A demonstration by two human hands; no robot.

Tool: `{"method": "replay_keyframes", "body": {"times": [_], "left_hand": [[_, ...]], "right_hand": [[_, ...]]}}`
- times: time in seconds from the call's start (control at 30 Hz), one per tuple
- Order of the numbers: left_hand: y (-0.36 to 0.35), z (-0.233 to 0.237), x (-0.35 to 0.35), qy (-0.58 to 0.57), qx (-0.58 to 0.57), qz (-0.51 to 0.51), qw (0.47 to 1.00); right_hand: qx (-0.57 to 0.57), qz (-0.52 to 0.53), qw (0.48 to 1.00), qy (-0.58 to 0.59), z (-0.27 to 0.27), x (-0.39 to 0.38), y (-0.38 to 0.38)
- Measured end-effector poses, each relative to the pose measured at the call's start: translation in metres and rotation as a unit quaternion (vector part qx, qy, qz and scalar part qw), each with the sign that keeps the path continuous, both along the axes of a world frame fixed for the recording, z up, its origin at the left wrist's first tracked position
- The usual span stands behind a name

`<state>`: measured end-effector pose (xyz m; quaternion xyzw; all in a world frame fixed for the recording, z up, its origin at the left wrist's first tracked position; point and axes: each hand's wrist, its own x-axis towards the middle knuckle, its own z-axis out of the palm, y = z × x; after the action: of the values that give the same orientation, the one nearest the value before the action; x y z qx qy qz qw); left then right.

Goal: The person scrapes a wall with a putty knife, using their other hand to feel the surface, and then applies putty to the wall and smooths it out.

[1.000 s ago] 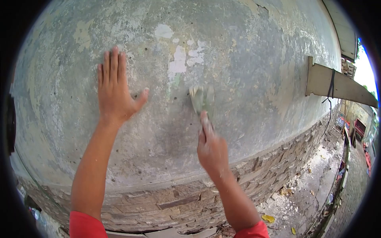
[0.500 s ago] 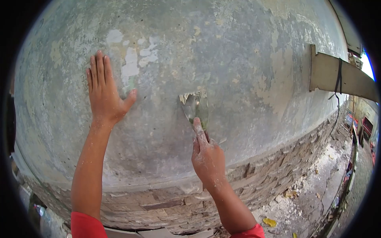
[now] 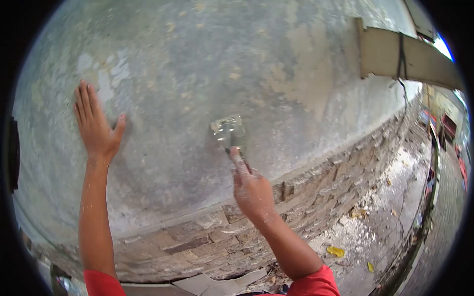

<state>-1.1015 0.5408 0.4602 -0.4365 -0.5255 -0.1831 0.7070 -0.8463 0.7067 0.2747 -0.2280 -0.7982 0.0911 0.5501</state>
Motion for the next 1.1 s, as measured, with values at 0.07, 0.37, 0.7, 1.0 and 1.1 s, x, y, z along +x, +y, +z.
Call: {"method": "replay_keyframes", "body": {"times": [0.07, 0.37, 0.7, 1.0, 1.1], "left_hand": [[0.017, -0.001, 0.015, -0.022, -0.02, -0.01, 1.0], [0.126, -0.023, 0.097, -0.022, -0.028, -0.046, 0.998], [0.211, -0.025, 0.171, -0.047, -0.026, -0.024, 0.998], [0.215, -0.023, 0.17, -0.01, -0.014, -0.017, 1.0], [0.214, -0.022, 0.171, -0.01, -0.009, -0.004, 1.0]], "right_hand": [[-0.065, -0.009, 0.998, 0.024, -0.002, 0.021, 0.024], [-0.151, -0.018, 0.988, -0.008, 0.025, 0.09, 0.097], [-0.023, 0.022, 1.0, 0.001, 0.063, 0.13, 0.167], [-0.041, 0.0, 0.999, 0.008, 0.024, 0.159, 0.204], [-0.027, 0.002, 0.999, 0.037, 0.076, 0.158, 0.212]]}}
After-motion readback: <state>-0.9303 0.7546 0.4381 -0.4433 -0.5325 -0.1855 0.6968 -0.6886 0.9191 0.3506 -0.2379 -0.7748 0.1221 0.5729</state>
